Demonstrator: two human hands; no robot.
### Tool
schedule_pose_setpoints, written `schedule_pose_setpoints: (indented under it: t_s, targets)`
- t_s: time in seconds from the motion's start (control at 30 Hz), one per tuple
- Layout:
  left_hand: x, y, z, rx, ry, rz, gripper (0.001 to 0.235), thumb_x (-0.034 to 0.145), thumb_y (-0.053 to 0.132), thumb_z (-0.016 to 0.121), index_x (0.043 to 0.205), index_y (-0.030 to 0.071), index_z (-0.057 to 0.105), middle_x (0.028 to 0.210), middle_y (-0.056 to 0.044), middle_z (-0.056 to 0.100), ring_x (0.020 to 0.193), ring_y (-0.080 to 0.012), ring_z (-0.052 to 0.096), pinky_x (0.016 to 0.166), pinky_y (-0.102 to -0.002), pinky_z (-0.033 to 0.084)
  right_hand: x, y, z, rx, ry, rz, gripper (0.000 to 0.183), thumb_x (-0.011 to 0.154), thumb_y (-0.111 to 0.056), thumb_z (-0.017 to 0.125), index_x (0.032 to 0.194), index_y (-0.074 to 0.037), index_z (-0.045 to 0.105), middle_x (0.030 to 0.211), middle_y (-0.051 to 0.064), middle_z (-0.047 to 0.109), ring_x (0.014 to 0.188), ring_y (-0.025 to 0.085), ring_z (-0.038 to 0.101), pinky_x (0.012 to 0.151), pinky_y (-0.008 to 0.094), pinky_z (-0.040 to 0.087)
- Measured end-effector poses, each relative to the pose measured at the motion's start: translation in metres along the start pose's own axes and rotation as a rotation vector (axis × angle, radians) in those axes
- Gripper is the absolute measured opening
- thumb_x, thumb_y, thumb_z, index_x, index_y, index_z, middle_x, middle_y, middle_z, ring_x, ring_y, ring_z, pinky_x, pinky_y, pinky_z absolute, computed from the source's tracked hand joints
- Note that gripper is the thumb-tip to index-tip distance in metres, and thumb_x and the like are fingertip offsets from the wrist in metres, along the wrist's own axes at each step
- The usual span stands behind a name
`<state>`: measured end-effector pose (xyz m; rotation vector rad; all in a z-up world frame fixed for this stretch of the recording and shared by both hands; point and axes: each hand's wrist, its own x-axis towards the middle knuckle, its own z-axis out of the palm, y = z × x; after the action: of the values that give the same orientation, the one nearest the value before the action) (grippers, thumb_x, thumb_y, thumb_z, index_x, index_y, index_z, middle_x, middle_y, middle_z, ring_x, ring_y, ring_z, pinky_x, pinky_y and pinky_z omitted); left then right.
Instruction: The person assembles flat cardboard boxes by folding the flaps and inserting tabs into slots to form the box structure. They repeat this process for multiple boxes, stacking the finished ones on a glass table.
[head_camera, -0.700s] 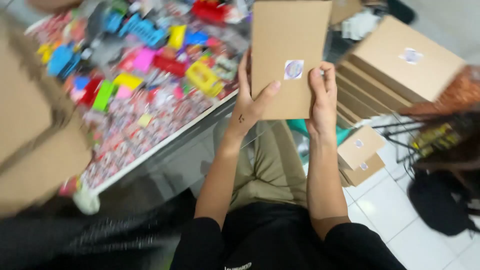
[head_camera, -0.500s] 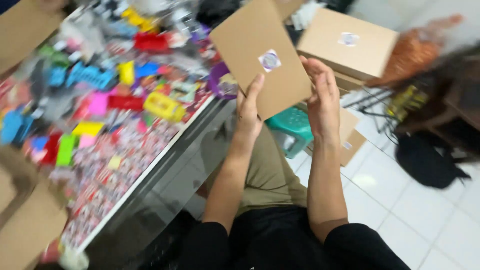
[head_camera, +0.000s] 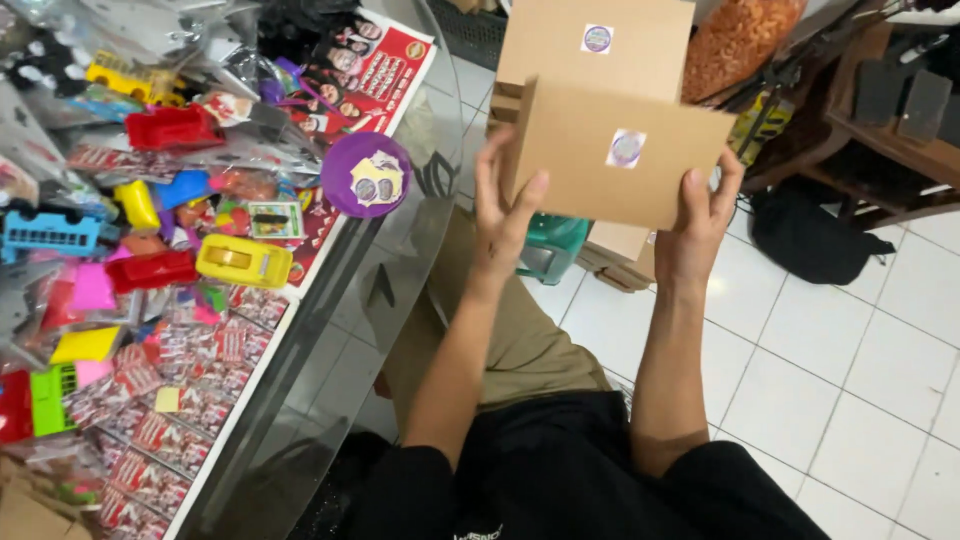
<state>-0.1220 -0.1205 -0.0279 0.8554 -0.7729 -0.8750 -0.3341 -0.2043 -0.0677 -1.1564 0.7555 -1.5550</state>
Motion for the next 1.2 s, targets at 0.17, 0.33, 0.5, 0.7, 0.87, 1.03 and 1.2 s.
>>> schedule_pose_setpoints:
  t_s: [0.17, 0.33, 0.5, 0.7, 0.87, 1.03, 1.2]
  targets:
    - [-0.017, -0.059, -0.037, 0.062, -0.059, -0.067, 0.069, 0.099, 0.034, 0.073, 0.154, 0.013, 0.035, 0.151, -0.018, 0.047, 0.142, -0.0316, 0.044, 0.115, -0.052, 0.039, -0.016, 0.012, -0.01, -0.087, -0.024, 0.051, 0.037, 0.107, -0.027, 0.062, 0.14, -0.016, 0.049, 0.133, 0.013, 0.062, 0.115, 0.02, 0.067, 0.094, 0.042, 0.062]
    - [-0.007, -0.002, -0.009, 0.226, 0.015, 0.066, 0.069, 0.102, 0.04, 0.066, 0.157, 0.009, 0.037, 0.155, -0.021, 0.045, 0.147, -0.0369, 0.041, 0.12, -0.052, 0.034, -0.01, -0.017, 0.031, -0.168, 0.006, -0.153, 0.038, 0.113, -0.026, 0.056, 0.147, -0.01, 0.048, 0.144, 0.011, 0.053, 0.126, 0.019, 0.058, 0.106, 0.041, 0.055]
    - [0.085, 0.011, 0.017, 0.401, 0.154, 0.538, 0.04, 0.113, 0.034, 0.053, 0.15, 0.021, 0.046, 0.148, -0.005, 0.056, 0.135, -0.0237, 0.061, 0.117, -0.04, 0.056, 0.059, -0.053, 0.069, -0.482, -0.141, -0.548, 0.051, 0.114, -0.006, 0.057, 0.161, -0.014, 0.037, 0.165, 0.015, 0.042, 0.154, 0.037, 0.046, 0.129, 0.054, 0.046]
    - [0.146, -0.018, 0.011, 0.666, 0.183, 0.392, 0.057, 0.097, 0.038, 0.068, 0.146, 0.016, 0.05, 0.142, -0.014, 0.058, 0.128, -0.031, 0.064, 0.108, -0.039, 0.053, 0.098, -0.05, 0.094, -0.881, -0.048, -0.501, 0.042, 0.105, -0.021, 0.059, 0.137, 0.007, 0.054, 0.126, 0.027, 0.065, 0.116, 0.037, 0.066, 0.097, 0.047, 0.055]
    - [0.136, -0.011, 0.015, 0.53, 0.143, 0.235, 0.058, 0.097, 0.035, 0.065, 0.148, 0.013, 0.047, 0.144, -0.016, 0.058, 0.128, -0.0302, 0.064, 0.104, -0.038, 0.054, 0.092, -0.045, 0.097, -0.739, -0.03, -0.418, 0.041, 0.104, -0.013, 0.065, 0.137, 0.009, 0.055, 0.132, 0.026, 0.066, 0.118, 0.033, 0.068, 0.098, 0.038, 0.056]
    - [0.123, 0.013, 0.026, 0.581, 0.215, 0.334, 0.048, 0.098, 0.029, 0.065, 0.143, 0.014, 0.053, 0.142, -0.011, 0.064, 0.13, -0.0285, 0.065, 0.11, -0.039, 0.052, 0.088, -0.049, 0.097, -0.767, 0.038, -0.443, 0.04, 0.106, -0.018, 0.066, 0.136, 0.007, 0.058, 0.136, 0.029, 0.061, 0.119, 0.039, 0.068, 0.087, 0.045, 0.066]
    - [0.13, -0.001, 0.019, 0.683, 0.194, 0.292, 0.054, 0.096, 0.036, 0.067, 0.144, 0.019, 0.051, 0.129, -0.013, 0.063, 0.115, -0.0288, 0.07, 0.097, -0.039, 0.057, 0.084, -0.047, 0.098, -0.796, -0.033, -0.452, 0.049, 0.108, -0.014, 0.065, 0.147, 0.006, 0.044, 0.133, 0.034, 0.064, 0.116, 0.038, 0.07, 0.094, 0.041, 0.059]
